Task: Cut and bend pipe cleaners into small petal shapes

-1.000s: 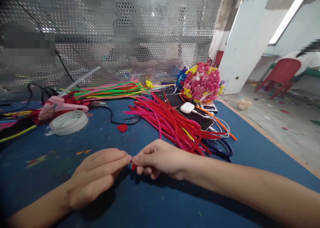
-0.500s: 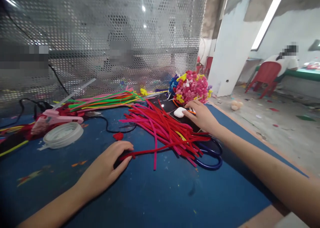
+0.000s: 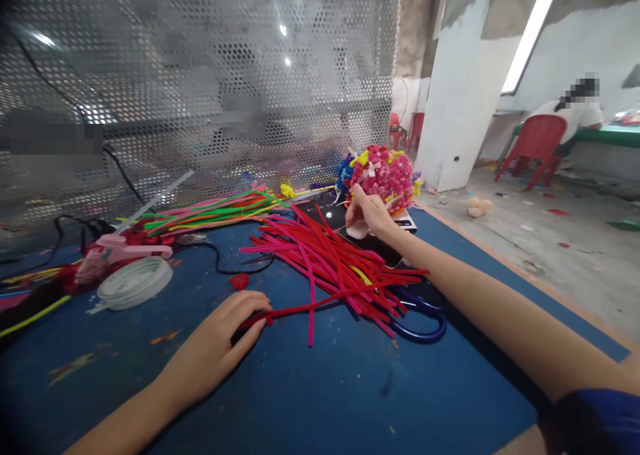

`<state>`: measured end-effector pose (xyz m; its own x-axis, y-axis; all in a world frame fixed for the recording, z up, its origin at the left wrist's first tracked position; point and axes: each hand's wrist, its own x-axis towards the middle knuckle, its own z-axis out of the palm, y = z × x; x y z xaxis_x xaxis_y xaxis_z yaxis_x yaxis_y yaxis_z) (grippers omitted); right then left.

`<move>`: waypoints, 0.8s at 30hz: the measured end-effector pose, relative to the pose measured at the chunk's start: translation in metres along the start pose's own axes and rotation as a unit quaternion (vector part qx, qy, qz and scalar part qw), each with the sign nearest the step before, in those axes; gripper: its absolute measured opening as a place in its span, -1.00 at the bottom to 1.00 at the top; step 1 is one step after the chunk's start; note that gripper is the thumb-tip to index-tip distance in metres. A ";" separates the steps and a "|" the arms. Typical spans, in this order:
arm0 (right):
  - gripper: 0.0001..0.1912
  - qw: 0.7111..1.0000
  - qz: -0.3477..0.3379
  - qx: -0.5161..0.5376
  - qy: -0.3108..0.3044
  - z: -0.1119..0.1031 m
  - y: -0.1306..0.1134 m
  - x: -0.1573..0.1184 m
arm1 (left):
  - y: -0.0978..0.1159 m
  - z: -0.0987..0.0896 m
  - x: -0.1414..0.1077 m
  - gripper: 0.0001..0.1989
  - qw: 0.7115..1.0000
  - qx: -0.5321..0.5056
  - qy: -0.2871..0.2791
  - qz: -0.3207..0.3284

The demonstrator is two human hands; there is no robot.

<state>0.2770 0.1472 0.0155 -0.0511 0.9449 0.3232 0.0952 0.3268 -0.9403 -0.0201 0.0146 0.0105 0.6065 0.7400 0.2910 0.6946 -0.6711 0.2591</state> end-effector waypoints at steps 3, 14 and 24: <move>-0.38 0.992 -0.042 -0.116 0.040 -0.010 -0.006 -0.006 | -0.002 -0.001 -0.003 -0.84 1.000 -0.002 0.013 0.003; -0.78 0.852 -0.074 -0.519 -0.012 -0.043 0.003 -0.063 | 0.028 0.024 0.136 -0.76 0.965 -0.224 0.131 -0.029; -0.81 0.920 -0.114 -0.375 -0.005 -0.038 0.007 -0.064 | 0.039 0.085 0.252 -0.36 0.834 -0.532 0.058 -0.135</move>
<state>0.3185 0.0899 -0.0072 -0.1640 0.8517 0.4977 0.7396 0.4400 -0.5093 0.1928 0.1785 0.0153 0.3985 0.9031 0.1604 0.0263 -0.1861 0.9822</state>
